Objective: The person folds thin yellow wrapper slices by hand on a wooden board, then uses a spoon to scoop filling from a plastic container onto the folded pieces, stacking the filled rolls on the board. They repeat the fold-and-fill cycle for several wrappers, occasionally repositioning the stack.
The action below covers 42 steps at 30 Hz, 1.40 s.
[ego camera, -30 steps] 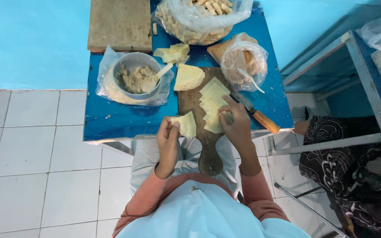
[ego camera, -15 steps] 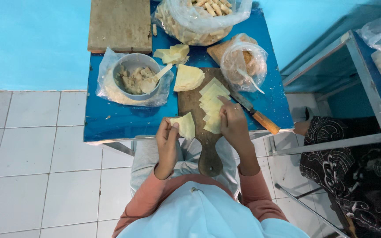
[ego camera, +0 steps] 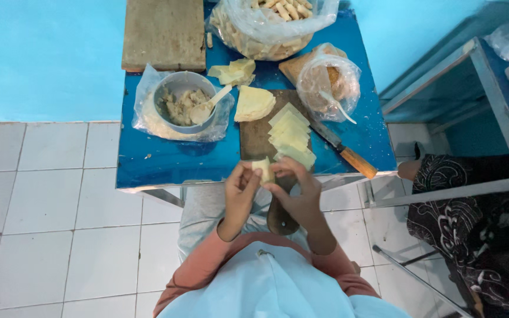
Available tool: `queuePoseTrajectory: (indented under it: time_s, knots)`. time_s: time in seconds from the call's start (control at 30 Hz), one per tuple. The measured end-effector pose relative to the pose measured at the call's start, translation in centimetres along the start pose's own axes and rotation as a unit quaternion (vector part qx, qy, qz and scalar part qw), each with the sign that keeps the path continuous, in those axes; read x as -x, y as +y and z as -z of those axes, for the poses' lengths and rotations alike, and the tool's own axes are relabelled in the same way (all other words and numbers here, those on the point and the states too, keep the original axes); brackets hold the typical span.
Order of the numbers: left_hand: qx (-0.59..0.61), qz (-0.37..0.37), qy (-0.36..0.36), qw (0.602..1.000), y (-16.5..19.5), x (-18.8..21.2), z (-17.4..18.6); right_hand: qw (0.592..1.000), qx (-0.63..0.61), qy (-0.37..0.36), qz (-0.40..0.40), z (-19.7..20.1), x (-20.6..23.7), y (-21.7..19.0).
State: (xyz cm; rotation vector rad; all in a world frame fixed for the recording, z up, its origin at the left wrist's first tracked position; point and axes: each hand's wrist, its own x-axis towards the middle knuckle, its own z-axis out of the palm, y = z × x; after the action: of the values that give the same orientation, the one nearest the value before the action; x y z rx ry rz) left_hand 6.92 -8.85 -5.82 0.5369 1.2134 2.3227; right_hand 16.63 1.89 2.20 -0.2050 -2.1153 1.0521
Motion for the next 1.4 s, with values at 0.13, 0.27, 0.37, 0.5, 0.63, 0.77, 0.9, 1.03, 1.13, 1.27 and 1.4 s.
queuePoseTrajectory:
  time_s: [0.13,0.27,0.37,0.5,0.63,0.77,0.9,1.03,1.13,1.27,1.4]
  knots:
    - [0.037,-0.018,-0.022,0.999,0.6,0.1,-1.2,0.998,0.017,0.046,-0.036,-0.9,0.5,0.0]
    - [-0.015,-0.068,-0.036,0.997,2.6,0.3,-2.2,0.994,-0.043,0.067,-0.081,-0.9,0.9,0.4]
    - [-0.06,-0.085,-0.038,0.994,3.8,0.2,-2.7,0.991,-0.047,0.074,-0.097,-1.0,1.1,0.7]
    - [-0.125,-0.094,-0.031,0.987,4.5,0.3,-2.8,0.995,-0.034,0.066,-0.063,-1.0,1.2,0.9]
    - [-0.125,-0.1,-0.027,0.987,4.7,0.1,-2.8,0.993,-0.063,0.057,-0.086,-0.8,1.3,1.1]
    - [-0.145,-0.109,-0.034,0.983,5.1,0.0,-3.0,0.984,-0.128,0.063,-0.11,-0.9,1.3,1.7]
    - [-0.168,-0.158,-0.074,0.97,5.5,0.0,-3.1,0.945,-0.264,0.08,-0.176,-1.0,1.3,2.7]
    - [-0.175,-0.115,-0.067,0.976,4.8,0.1,-2.9,0.912,-0.329,0.089,-0.227,-1.1,1.3,3.6]
    - [-0.12,-0.06,-0.044,0.99,3.8,-0.2,-2.3,0.887,-0.375,0.095,-0.253,-0.9,0.8,3.6]
    - [-0.073,-0.036,-0.043,0.996,2.7,-0.3,-1.4,0.821,-0.463,0.082,-0.325,-0.5,0.2,3.0]
    - [-0.102,-0.048,-0.039,0.993,2.3,-0.1,-1.0,0.901,-0.377,0.017,-0.215,-0.7,0.4,2.3]
